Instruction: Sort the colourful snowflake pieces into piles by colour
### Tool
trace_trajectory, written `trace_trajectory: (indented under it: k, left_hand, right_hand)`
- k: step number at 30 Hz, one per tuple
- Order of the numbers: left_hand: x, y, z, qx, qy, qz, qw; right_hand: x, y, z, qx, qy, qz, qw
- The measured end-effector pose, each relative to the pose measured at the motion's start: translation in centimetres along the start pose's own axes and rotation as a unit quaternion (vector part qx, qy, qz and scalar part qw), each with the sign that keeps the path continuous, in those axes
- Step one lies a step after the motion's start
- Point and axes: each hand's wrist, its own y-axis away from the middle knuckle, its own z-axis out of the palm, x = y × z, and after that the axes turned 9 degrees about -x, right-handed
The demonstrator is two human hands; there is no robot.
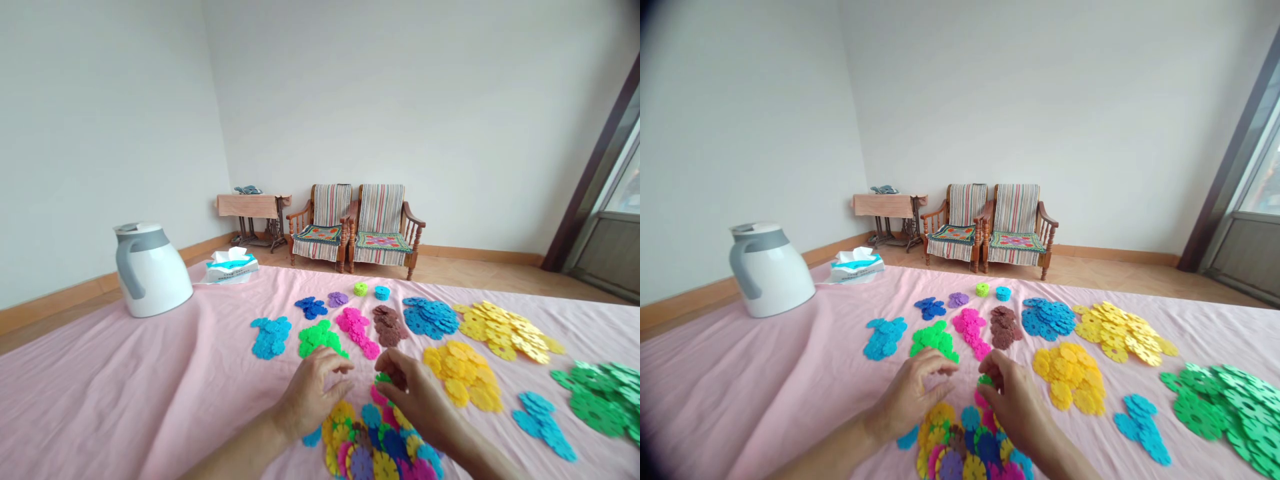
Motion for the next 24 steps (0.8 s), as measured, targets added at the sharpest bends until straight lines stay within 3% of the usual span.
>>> trace_trajectory:
  k: [4, 8, 10, 14, 18, 21, 24]
  left_hand:
    - [1.2, 0.3, 0.7, -0.016, 0.085, -0.024, 0.996]
    - [1.6, 0.3, 0.7, -0.010, 0.117, -0.045, 0.992]
    - [1.1, -0.1, 0.3, 0.014, 0.122, -0.064, 0.990]
    - [-1.6, -1.0, -1.0, 0.129, 0.097, -0.107, 0.981]
    - [-4.7, -1.1, -1.8, 0.162, 0.021, -0.136, 0.977]
    - [-5.1, -0.9, -1.9, 0.181, -0.031, -0.124, 0.975]
    - [-3.9, -0.6, -1.7, 0.166, -0.050, -0.082, 0.981]
  right_hand:
    - [-1.6, 0.2, 2.0, 0.012, -0.091, -0.043, 0.995]
    - [-2.1, 0.4, 3.4, 0.053, -0.072, -0.054, 0.994]
    - [-2.1, 0.4, 3.0, 0.052, -0.060, -0.051, 0.996]
    - [-1.3, 0.0, 0.5, 0.074, -0.037, -0.041, 0.996]
    - [1.0, -0.6, -1.6, 0.117, -0.024, -0.001, 0.993]
    - [2.1, -0.2, -2.7, 0.046, 0.020, 0.019, 0.999]
    - [1.9, 0.9, -3.4, -0.065, 0.062, 0.034, 0.995]
